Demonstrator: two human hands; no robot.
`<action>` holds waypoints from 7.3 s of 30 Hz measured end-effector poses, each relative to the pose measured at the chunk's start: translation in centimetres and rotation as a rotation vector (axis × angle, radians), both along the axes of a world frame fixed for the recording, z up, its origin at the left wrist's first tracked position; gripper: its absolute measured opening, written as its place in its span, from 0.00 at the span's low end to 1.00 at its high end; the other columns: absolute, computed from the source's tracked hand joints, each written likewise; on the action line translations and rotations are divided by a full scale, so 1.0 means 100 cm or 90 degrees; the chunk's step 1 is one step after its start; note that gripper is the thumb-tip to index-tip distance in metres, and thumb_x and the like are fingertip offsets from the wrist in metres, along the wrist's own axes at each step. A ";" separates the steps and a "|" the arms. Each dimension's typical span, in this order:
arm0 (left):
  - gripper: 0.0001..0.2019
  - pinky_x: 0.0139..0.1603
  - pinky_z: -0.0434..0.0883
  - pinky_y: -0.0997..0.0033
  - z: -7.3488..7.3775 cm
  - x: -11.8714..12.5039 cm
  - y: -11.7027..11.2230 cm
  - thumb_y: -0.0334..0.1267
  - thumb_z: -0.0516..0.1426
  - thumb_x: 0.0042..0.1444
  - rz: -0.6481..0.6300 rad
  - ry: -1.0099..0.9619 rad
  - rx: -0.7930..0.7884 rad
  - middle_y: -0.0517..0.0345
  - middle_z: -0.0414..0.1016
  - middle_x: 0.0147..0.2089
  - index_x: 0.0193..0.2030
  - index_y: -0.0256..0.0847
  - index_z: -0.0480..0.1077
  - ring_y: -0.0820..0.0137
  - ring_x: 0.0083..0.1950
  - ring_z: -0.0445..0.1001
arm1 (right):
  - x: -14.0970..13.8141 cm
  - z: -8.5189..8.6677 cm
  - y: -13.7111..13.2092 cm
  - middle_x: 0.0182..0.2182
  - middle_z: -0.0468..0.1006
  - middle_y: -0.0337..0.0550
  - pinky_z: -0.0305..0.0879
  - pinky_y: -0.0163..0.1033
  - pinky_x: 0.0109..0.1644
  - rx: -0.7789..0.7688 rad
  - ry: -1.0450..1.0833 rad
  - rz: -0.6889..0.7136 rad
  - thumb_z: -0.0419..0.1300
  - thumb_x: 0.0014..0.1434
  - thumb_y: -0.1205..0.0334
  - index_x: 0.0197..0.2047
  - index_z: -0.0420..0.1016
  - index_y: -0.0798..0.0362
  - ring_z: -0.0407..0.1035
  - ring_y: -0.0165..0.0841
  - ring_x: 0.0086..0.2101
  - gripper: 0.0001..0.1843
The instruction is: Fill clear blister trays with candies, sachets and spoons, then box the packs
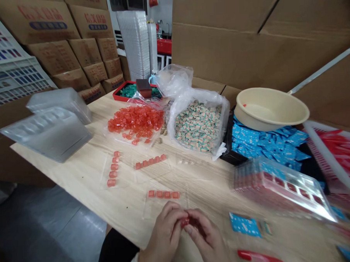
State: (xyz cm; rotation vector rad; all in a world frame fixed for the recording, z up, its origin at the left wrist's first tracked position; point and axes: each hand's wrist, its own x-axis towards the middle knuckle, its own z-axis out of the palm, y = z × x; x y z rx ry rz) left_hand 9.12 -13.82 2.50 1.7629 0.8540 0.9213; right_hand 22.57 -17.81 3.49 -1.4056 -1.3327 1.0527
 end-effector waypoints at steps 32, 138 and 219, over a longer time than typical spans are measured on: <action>0.09 0.44 0.57 0.64 -0.007 -0.004 0.052 0.34 0.50 0.53 -0.055 0.505 0.169 0.57 0.64 0.40 0.41 0.44 0.64 0.67 0.44 0.60 | 0.020 -0.033 0.053 0.35 0.69 0.45 0.59 0.41 0.40 0.046 -0.539 0.140 0.54 0.52 0.67 0.41 0.68 0.52 0.61 0.36 0.37 0.11; 0.10 0.44 0.62 0.67 -0.013 0.018 0.110 0.28 0.48 0.50 -0.117 0.314 0.045 0.53 0.70 0.36 0.29 0.37 0.70 0.67 0.41 0.65 | 0.034 -0.017 0.146 0.29 0.71 0.46 0.56 0.42 0.37 0.036 -0.669 0.048 0.50 0.55 0.64 0.30 0.72 0.53 0.64 0.38 0.34 0.10; 0.08 0.41 0.61 0.70 0.019 -0.115 0.380 0.34 0.46 0.52 0.220 0.305 0.177 0.57 0.69 0.33 0.28 0.38 0.65 0.70 0.37 0.65 | -0.093 0.099 0.550 0.33 0.70 0.50 0.56 0.40 0.39 0.248 -0.605 -0.135 0.47 0.57 0.65 0.39 0.65 0.61 0.63 0.32 0.34 0.10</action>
